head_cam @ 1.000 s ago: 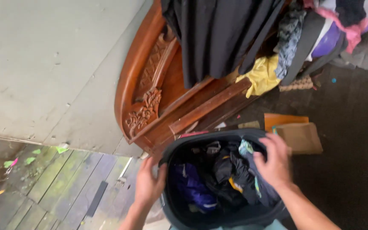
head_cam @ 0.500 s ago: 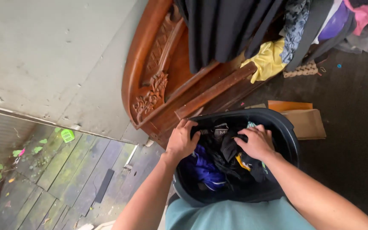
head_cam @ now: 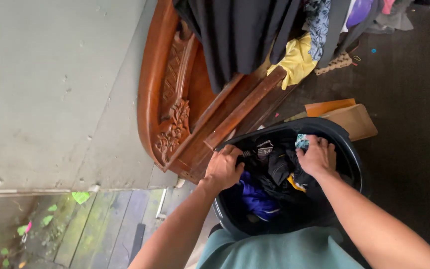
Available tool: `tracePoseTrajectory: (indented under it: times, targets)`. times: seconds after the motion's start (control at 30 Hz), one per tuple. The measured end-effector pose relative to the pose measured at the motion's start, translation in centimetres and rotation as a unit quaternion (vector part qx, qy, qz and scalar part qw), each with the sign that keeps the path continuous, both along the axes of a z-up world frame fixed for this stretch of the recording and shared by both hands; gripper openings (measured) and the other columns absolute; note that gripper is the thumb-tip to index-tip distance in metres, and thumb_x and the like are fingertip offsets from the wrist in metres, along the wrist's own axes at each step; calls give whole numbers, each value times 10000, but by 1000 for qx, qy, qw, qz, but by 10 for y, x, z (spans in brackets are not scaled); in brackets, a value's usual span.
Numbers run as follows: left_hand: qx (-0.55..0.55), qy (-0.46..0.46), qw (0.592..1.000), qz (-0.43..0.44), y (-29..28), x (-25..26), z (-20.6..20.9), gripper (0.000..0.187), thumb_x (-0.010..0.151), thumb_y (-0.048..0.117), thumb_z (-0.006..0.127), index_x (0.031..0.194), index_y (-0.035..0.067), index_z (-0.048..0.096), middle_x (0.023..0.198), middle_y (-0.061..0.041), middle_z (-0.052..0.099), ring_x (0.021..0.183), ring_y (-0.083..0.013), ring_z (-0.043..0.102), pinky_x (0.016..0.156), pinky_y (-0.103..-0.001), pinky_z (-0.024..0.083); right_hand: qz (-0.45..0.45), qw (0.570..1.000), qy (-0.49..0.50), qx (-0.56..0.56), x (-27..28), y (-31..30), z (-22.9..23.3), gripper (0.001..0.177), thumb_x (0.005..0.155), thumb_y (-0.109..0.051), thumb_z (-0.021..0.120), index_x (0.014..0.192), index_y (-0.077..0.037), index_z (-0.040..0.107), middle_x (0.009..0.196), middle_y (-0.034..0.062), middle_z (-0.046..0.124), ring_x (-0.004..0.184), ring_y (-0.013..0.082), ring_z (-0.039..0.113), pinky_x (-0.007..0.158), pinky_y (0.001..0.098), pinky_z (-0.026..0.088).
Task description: Hanging wet laundry from a bucket onto an outdoor clothesline.
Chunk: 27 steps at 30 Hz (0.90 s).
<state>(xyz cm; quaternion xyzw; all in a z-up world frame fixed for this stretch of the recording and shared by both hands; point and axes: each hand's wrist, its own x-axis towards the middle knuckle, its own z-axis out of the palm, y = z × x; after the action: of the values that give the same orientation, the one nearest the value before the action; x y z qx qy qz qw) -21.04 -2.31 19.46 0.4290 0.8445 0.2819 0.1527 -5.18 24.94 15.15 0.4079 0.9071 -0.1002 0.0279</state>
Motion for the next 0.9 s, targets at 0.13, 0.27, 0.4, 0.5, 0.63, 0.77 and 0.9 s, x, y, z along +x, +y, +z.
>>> tracePoseTrajectory:
  times: [0.13,0.27,0.4,0.5,0.63,0.77,0.9]
  targets:
    - [-16,20,1000,-18,-3,0,-2,329,838,256,709,1127,99,693,1236,-149,630,1223,-348,573,1032,-497,411,-79,995,-50,-35,-14,3,15,869,794,-464,774,1536,-171,430,1353,197,602,1291,408,491,1073,547,369]
    - [-15,6,1000,-18,1,-5,-3,340,853,277,701,1151,114,688,1231,-138,635,1206,-345,579,1050,-492,413,-121,980,-128,-98,-21,14,34,784,783,-527,799,1415,-124,568,1414,185,571,1349,380,468,1123,529,321]
    - [-14,3,999,-34,2,-1,-5,332,862,300,707,1138,118,693,1228,-148,637,1167,-364,612,989,-496,466,-137,974,101,-151,0,4,51,587,771,-402,771,1241,-58,701,1192,232,714,1104,365,675,961,446,522]
    - [0,-10,1000,0,13,-11,-12,369,911,461,654,1135,179,735,1241,-106,688,1097,-319,692,971,-463,538,-51,960,220,-164,12,-12,61,414,708,-263,736,1057,-39,741,977,184,757,879,332,737,823,412,554]
    - [-74,-531,844,30,32,-14,27,839,926,768,308,1314,80,593,1288,-230,671,1055,-392,733,870,-479,597,125,940,296,-116,-6,-78,113,366,688,-162,731,1016,-2,714,946,175,690,876,349,688,773,413,544]
    - [-91,-818,567,-30,31,-31,22,1208,773,990,190,1509,58,412,1374,-271,601,1213,-492,625,940,-546,551,201,918,322,-115,-23,-126,147,350,679,-105,698,1008,14,703,902,149,672,818,332,687,741,398,553]
    - [-57,-903,378,-194,17,-47,-5,1220,816,1021,322,1483,18,520,1292,-271,666,1130,-499,667,895,-517,580,249,899,337,-124,-38,-164,183,346,633,-91,687,967,-7,719,898,126,680,828,299,693,760,376,565]
